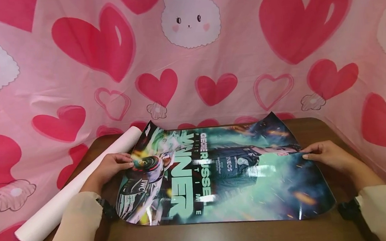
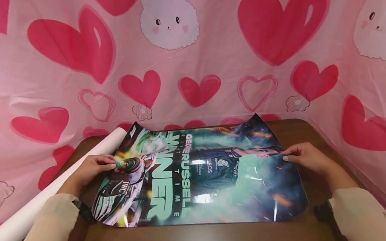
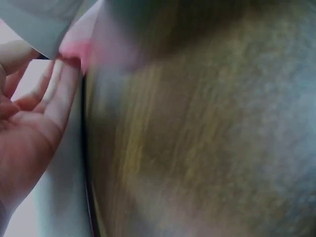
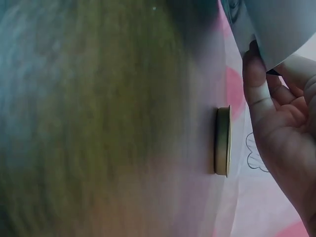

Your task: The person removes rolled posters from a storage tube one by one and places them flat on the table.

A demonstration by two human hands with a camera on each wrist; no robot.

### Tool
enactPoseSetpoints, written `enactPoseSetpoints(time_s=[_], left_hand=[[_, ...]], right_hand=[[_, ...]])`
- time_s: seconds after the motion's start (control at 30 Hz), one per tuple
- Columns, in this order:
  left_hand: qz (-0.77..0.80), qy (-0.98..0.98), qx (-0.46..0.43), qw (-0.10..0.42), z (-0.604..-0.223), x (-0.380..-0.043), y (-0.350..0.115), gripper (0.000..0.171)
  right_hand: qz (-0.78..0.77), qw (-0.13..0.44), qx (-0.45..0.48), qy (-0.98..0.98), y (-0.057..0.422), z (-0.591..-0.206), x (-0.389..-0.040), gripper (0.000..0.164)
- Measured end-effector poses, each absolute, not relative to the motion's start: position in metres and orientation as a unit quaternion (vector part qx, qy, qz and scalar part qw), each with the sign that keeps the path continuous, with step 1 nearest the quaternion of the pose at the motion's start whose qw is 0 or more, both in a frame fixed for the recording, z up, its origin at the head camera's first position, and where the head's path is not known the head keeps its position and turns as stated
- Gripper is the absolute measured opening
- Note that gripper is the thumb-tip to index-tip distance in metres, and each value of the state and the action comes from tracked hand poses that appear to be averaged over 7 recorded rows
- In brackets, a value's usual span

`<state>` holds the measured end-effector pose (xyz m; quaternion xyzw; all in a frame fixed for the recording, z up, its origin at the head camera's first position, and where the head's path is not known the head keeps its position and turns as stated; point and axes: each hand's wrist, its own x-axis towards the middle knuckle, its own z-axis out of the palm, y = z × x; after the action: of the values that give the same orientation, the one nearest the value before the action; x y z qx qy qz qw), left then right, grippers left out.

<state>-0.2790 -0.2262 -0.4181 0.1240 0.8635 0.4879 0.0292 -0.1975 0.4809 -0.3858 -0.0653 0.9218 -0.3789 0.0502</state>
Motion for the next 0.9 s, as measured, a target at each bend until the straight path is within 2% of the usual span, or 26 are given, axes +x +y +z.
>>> enactPoseSetpoints(time_s=[0.1, 0.27, 0.53, 0.9], left_hand=[[0.438, 0.886, 0.149, 0.001, -0.418, -0.28, -0.222, 0.018], [0.406, 0.899, 0.165, 0.008, -0.415, -0.281, -0.219, 0.01], [0.41, 0.895, 0.163, 0.063, -0.418, -0.281, -0.217, 0.008], [0.409, 0.897, 0.154, 0.062, -0.422, -0.282, -0.213, 0.008]], right_hand=[[-0.347, 0.014, -0.106, 0.932, 0.481, -0.387, -0.199, 0.022], [-0.285, -0.041, -0.17, 0.942, 0.478, -0.382, -0.201, 0.005], [-0.268, 0.021, -0.165, 0.949, 0.474, -0.379, -0.203, 0.01], [-0.28, 0.029, -0.196, 0.939, 0.477, -0.382, -0.205, 0.002]])
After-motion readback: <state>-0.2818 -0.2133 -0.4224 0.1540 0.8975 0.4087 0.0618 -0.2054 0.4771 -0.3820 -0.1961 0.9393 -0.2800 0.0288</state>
